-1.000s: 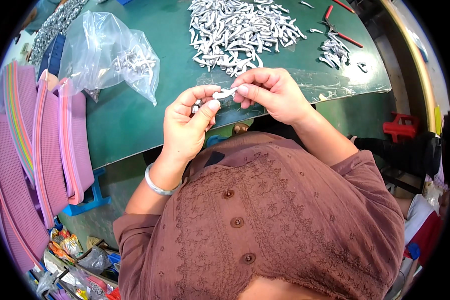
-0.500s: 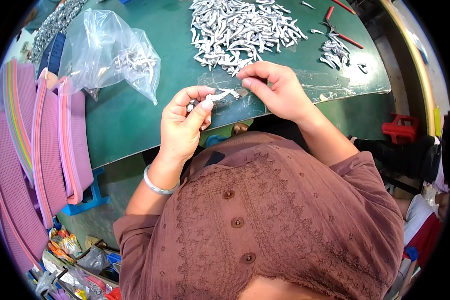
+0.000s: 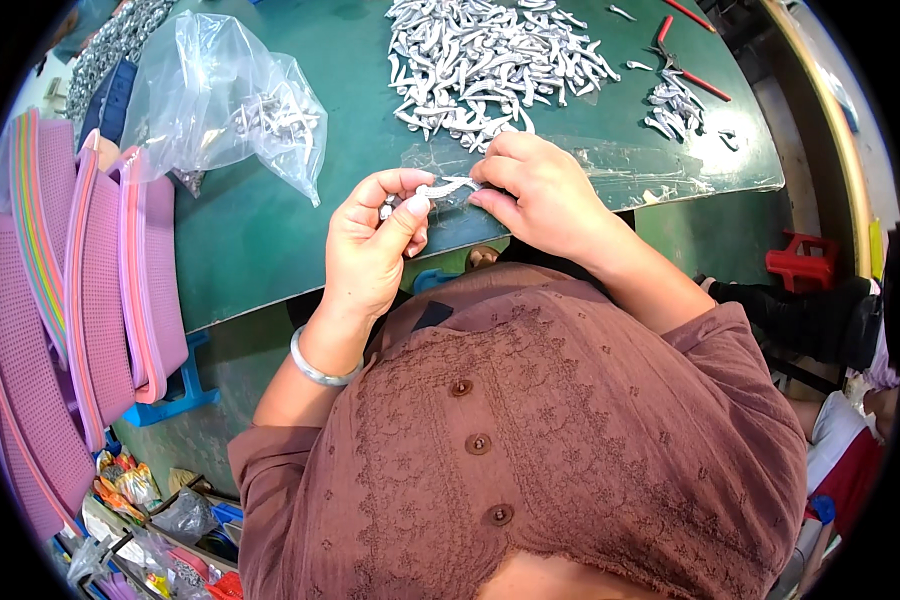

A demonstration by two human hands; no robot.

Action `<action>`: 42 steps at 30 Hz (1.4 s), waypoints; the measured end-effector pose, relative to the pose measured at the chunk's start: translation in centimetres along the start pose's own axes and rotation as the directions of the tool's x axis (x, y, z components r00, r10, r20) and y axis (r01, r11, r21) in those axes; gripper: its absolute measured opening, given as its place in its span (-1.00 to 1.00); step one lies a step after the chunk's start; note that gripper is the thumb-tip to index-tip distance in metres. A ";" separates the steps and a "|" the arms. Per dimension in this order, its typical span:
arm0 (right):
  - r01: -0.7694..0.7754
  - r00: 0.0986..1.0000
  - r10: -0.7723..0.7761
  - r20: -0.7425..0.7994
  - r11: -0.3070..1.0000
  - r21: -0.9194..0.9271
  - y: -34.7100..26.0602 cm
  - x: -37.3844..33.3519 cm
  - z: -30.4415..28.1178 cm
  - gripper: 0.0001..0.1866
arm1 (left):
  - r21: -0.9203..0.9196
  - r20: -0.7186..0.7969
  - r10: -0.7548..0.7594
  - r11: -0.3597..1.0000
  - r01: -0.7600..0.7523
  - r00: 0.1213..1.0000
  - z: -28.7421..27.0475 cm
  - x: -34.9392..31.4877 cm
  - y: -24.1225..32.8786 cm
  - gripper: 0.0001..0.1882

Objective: The person picks up small white plastic clips from a pile and snaps them onto thin plastic strips at a workstation. They handle the items one by one, occasionally reaching for new pieces and placing completed assemblies into a blue bin.

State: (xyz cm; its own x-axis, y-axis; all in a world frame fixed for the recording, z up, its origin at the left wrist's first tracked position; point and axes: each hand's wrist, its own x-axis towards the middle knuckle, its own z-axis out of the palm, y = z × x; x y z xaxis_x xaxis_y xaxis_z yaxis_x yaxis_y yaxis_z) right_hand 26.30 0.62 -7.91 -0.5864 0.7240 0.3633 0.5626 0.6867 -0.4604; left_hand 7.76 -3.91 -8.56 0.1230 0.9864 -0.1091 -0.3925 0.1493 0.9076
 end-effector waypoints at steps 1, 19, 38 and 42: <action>-0.007 1.000 0.007 0.001 1.000 0.000 0.0 0.0 0.0 -0.85 | 0.000 0.001 0.005 1.000 -0.005 1.000 0.0 0.0 0.0 -0.81; 0.047 0.994 0.000 -0.105 0.893 0.447 -0.5 0.1 -0.4 -0.94 | 0.006 -0.004 -0.028 1.000 0.028 1.000 0.1 0.1 -0.2 -0.77; -0.034 0.960 0.144 -0.238 0.910 0.414 3.5 1.3 -6.2 -0.99 | -0.041 -0.019 -0.059 0.998 0.058 0.998 0.1 0.7 0.1 -0.84; -0.017 0.929 0.157 -0.334 0.922 0.386 3.7 1.6 -7.1 -0.97 | -0.038 -0.012 -0.053 0.998 0.052 0.999 0.0 0.7 -0.1 -0.85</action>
State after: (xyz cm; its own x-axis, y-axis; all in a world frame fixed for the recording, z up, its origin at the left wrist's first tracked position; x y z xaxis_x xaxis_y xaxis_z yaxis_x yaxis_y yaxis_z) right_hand 31.60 4.80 -3.26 -0.2620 0.8024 0.5363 0.3034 0.5960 -0.7435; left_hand 7.87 -3.19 -8.74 0.1326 0.9779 -0.1619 -0.4198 0.2034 0.8845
